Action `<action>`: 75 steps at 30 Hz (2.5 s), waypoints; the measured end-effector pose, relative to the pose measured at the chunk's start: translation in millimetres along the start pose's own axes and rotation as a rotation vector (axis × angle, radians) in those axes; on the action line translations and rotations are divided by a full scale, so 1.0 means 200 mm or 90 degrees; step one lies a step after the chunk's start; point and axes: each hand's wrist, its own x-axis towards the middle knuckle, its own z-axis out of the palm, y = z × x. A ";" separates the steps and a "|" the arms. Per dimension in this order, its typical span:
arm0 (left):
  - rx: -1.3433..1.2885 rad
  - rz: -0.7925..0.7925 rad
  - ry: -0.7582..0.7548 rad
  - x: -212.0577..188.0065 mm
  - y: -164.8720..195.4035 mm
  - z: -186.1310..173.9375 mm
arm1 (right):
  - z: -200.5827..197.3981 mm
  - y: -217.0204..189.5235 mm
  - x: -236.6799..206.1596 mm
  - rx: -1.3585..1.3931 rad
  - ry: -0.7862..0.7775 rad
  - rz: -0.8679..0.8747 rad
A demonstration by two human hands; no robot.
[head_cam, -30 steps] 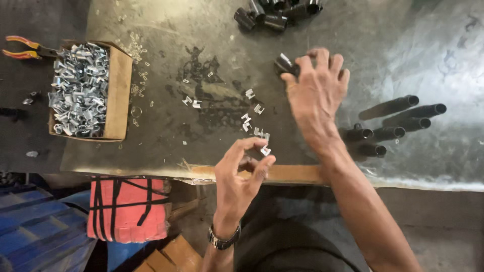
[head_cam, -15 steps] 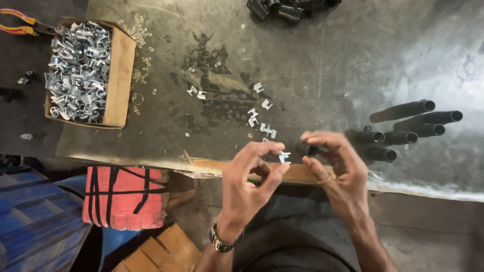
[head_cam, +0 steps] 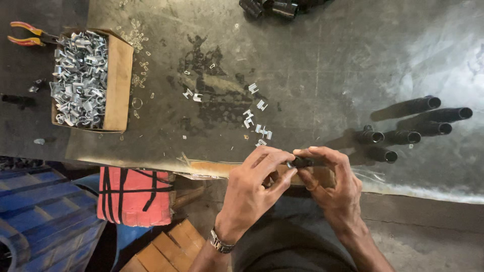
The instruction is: The person picks up black plastic pipe fittings from the workbench, inserts a small metal spring clip into each fitting by hand, and places the assembled fitting aside on the table, repeating this assembly cycle.
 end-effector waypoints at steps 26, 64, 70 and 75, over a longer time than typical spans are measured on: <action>0.115 -0.123 0.075 0.04 -0.07 -0.08 | -0.14 -0.10 0.14 -0.358 0.055 0.065; 0.518 0.277 -0.313 0.55 -0.03 0.60 | -0.47 0.26 0.13 -0.557 0.070 0.210; 0.505 0.263 -0.348 0.54 -0.05 0.56 | -0.42 0.19 0.20 -0.551 0.108 0.277; 0.496 0.295 -0.329 0.55 -0.07 0.56 | -0.40 0.13 0.25 -0.560 0.122 0.313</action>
